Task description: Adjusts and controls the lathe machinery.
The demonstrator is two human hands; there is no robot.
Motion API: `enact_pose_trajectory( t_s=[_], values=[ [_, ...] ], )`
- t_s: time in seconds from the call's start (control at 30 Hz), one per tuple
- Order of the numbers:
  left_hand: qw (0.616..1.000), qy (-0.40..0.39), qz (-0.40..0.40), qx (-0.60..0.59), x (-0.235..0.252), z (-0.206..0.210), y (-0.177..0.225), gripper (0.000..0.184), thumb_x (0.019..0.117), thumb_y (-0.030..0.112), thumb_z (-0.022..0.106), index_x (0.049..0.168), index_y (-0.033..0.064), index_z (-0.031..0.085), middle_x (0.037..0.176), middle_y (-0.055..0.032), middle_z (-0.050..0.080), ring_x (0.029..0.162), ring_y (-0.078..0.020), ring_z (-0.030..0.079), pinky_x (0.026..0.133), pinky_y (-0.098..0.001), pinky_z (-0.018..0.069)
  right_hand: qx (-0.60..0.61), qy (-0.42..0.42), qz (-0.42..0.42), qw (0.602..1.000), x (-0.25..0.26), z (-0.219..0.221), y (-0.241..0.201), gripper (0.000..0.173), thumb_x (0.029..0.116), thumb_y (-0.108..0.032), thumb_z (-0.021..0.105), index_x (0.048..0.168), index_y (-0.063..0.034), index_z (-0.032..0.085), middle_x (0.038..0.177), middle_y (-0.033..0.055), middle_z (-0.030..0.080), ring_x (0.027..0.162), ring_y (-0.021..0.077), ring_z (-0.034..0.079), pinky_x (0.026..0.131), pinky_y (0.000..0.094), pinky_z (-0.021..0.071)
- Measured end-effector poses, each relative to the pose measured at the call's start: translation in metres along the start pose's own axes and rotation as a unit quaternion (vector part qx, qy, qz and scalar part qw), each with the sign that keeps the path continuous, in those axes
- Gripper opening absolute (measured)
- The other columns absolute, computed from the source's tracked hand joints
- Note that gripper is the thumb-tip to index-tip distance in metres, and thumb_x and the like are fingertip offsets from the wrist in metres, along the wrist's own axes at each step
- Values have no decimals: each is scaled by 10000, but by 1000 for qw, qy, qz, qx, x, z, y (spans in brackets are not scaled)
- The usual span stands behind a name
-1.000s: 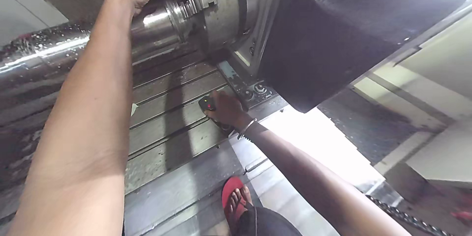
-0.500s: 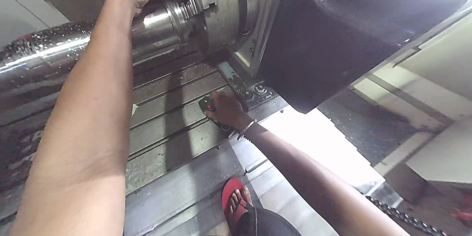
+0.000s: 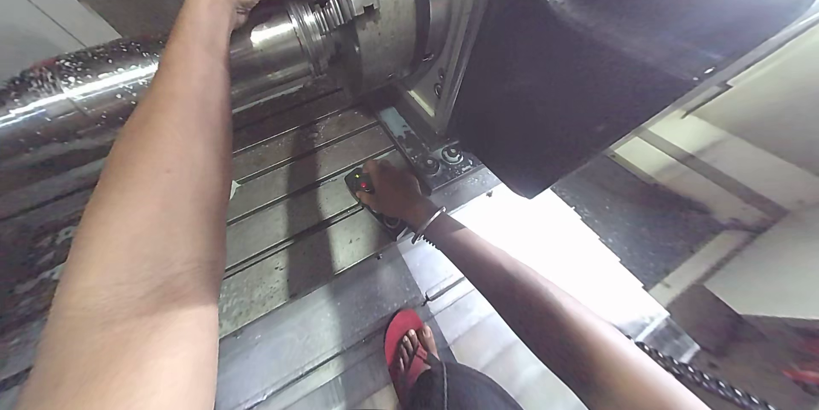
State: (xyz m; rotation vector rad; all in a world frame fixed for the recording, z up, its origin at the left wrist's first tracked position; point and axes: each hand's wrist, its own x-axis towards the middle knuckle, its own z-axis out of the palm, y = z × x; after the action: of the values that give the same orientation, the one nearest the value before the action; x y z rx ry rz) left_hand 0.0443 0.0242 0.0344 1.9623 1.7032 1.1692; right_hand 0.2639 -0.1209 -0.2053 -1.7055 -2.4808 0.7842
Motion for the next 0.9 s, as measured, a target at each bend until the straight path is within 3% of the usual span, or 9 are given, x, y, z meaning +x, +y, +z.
enact_pose_trajectory(
  t_s=[0.17, 0.33, 0.9],
  values=[
    [1000, -3, -3, 5, -4, 1, 4, 279, 923, 256, 750, 1156, 114, 692, 1095, 22, 701, 966, -17, 662, 885, -247, 552, 6, -11, 8, 1000, -1, -3, -1, 646, 951, -508, 643, 1459, -141, 483, 1363, 160, 578, 1155, 345, 641, 905, 571, 529],
    [1000, -2, 5, -31, -6, 2, 4, 253, 900, 237, 778, 1111, 118, 703, 1042, 35, 712, 922, -17, 678, 845, -233, 575, 20, 18, -4, 1000, 1, 3, 3, 671, 906, -510, 692, 1422, -116, 522, 1307, 171, 613, 1140, 346, 646, 914, 571, 528],
    [999, -11, -7, -33, -5, 0, 2, 205, 904, 218, 770, 1088, 144, 720, 1030, 53, 727, 892, -10, 684, 810, -222, 576, 19, 4, 4, 1000, 1, 2, 2, 672, 907, -509, 697, 1435, -141, 505, 1323, 161, 607, 1186, 343, 627, 931, 564, 527]
  ],
)
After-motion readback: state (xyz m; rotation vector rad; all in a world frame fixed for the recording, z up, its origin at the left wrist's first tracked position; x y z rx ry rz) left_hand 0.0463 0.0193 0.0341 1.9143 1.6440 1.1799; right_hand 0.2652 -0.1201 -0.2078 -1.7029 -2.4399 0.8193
